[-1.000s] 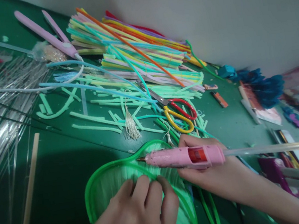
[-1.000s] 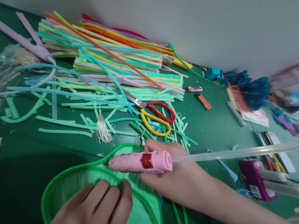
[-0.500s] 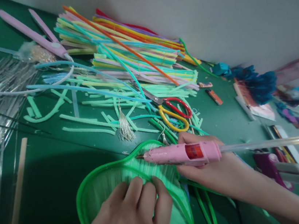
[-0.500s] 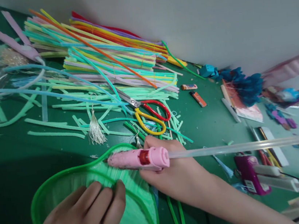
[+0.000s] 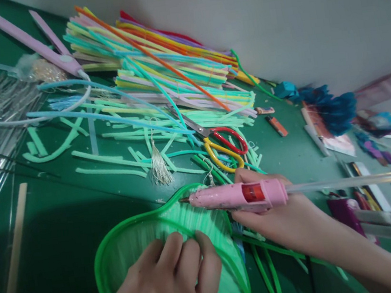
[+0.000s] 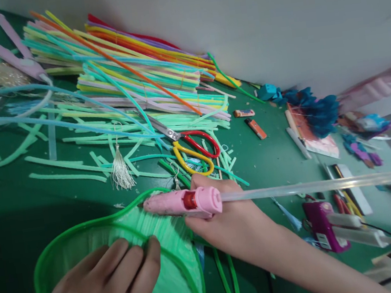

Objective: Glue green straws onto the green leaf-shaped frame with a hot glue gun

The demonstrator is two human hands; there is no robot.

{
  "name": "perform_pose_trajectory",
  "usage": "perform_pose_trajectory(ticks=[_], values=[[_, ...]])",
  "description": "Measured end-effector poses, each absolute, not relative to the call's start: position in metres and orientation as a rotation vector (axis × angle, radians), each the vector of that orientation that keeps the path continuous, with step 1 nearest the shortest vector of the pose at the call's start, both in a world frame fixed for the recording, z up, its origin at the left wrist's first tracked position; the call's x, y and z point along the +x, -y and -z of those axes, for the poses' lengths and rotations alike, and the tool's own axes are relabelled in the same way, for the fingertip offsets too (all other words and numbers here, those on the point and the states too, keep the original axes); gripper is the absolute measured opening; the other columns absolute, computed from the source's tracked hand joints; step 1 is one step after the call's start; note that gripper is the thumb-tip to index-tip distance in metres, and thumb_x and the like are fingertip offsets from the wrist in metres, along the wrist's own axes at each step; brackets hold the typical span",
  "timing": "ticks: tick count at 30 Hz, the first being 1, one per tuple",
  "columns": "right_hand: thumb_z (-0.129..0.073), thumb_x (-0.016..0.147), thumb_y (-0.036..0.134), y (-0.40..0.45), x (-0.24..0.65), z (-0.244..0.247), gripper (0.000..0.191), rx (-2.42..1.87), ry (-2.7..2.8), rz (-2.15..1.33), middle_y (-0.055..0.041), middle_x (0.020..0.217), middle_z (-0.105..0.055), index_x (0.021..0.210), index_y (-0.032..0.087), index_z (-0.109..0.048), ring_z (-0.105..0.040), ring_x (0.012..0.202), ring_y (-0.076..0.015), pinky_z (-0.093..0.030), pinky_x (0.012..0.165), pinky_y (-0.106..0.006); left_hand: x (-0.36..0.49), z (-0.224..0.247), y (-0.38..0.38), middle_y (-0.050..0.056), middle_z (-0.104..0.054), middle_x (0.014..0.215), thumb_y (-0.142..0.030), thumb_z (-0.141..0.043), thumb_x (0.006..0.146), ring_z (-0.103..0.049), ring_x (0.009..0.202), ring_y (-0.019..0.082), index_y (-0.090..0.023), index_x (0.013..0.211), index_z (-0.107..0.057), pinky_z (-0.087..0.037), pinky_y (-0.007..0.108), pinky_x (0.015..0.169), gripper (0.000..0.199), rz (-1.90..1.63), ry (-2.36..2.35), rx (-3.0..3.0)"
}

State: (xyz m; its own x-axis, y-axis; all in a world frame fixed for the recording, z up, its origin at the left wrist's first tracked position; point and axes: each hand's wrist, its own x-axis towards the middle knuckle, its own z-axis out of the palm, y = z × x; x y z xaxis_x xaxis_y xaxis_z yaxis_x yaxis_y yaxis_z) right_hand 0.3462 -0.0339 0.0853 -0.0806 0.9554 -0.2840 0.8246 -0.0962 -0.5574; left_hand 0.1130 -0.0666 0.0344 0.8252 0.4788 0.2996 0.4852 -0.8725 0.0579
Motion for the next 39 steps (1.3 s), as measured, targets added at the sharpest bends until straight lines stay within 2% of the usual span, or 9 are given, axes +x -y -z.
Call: perform_pose_trajectory(ticks=[10, 16, 26, 31, 39], values=[[-0.052, 0.073, 0.024, 0.029, 0.351, -0.086, 0.018, -1.987, 2.008, -0.842, 0.0067, 0.061, -0.044, 0.068, 0.029, -0.036, -0.041, 0.051, -0.0131, -0.031, 0.049, -0.029, 0.113, -0.034, 0.066, 0.004, -0.071, 0.083, -0.012, -0.051, 0.098, -0.065, 0.071, 0.02, -0.007, 0.126, -0.065, -0.052, 0.031, 0.056, 0.032, 0.475, 0.791, -2.984], [-0.053, 0.072, 0.027, 0.03, 0.353, -0.089, 0.018, -2.009, 1.986, -0.824, 0.0077, 0.058, -0.042, 0.067, 0.03, -0.036, -0.04, 0.049, -0.0139, -0.03, 0.046, -0.029, 0.113, -0.034, 0.065, 0.004, -0.074, 0.084, -0.011, -0.049, 0.1, -0.068, 0.069, 0.02, -0.006, 0.125, -0.065, -0.049, 0.031, 0.051, 0.03, 0.492, 0.785, -2.989], [-0.06, 0.075, 0.025, 0.033, 0.357, -0.091, 0.027, -1.961, 1.963, -0.777, 0.0092, 0.056, -0.038, 0.062, 0.028, -0.036, -0.036, 0.045, -0.0115, -0.026, 0.043, -0.028, 0.113, -0.034, 0.064, 0.004, -0.075, 0.084, -0.01, -0.053, 0.097, -0.071, 0.071, 0.022, -0.006, 0.123, -0.066, -0.053, 0.031, 0.052, 0.029, 0.546, 0.789, -2.966], [-0.063, 0.077, 0.023, 0.033, 0.355, -0.094, 0.028, -2.041, 1.937, -0.828, 0.0087, 0.057, -0.042, 0.066, 0.028, -0.038, -0.04, 0.05, -0.0124, -0.031, 0.046, -0.027, 0.113, -0.034, 0.063, 0.005, -0.074, 0.084, -0.007, -0.05, 0.097, -0.071, 0.072, 0.022, -0.006, 0.122, -0.067, -0.055, 0.031, 0.054, 0.031, 0.542, 0.771, -2.966], [-0.061, 0.076, 0.024, 0.032, 0.35, -0.098, 0.025, -2.143, 1.925, -0.816, 0.0082, 0.058, -0.044, 0.067, 0.028, -0.038, -0.043, 0.05, -0.0133, -0.031, 0.047, -0.027, 0.113, -0.033, 0.064, 0.005, -0.073, 0.083, -0.008, -0.05, 0.099, -0.069, 0.069, 0.021, -0.005, 0.122, -0.067, -0.052, 0.032, 0.052, 0.029, 0.545, 0.778, -2.97]])
